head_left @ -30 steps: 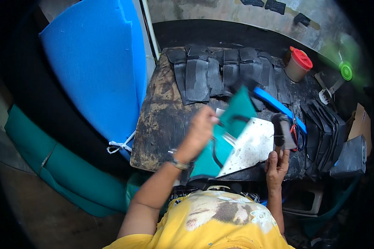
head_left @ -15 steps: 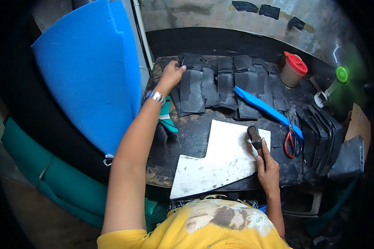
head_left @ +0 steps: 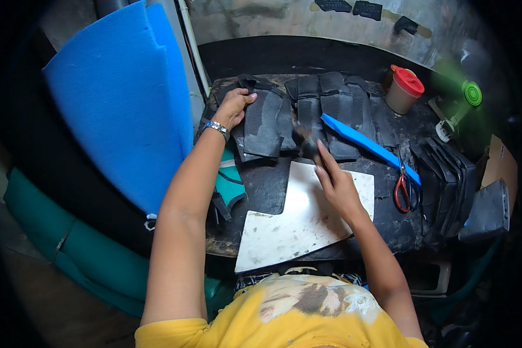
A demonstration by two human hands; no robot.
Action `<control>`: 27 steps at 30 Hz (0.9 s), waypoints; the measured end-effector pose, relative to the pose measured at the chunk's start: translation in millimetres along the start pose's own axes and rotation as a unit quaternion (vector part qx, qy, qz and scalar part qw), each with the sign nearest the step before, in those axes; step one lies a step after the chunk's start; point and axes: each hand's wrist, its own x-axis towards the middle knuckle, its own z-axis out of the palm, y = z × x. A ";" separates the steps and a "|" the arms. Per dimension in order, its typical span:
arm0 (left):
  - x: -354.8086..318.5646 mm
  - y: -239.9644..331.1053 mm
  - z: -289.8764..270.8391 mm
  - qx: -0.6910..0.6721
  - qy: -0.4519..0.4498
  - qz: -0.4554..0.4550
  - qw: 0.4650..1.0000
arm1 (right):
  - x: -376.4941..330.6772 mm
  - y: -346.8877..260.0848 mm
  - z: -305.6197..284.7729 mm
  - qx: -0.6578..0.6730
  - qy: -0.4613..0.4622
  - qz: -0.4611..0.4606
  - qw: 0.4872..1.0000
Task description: The person assembles a green and black footwear item by cutting a blue foam strip, placing it inside the shoe, and hammering the edges to secure the material. The person repeatedly folds and presses the shoe parts together while using a hammer to flatten seams.
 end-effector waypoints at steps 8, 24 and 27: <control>-32.3 33.5 1.8 -0.063 -0.256 0.127 0.956 | 69.5 6.9 43.5 -0.092 -0.044 0.076 0.992; -265.6 23.6 83.5 0.525 -0.166 0.544 0.633 | -76.9 5.3 -57.2 0.331 0.125 0.248 0.902; -317.6 -34.0 102.9 0.585 -0.248 0.476 0.608 | -114.6 8.5 -96.0 0.258 0.258 0.260 0.894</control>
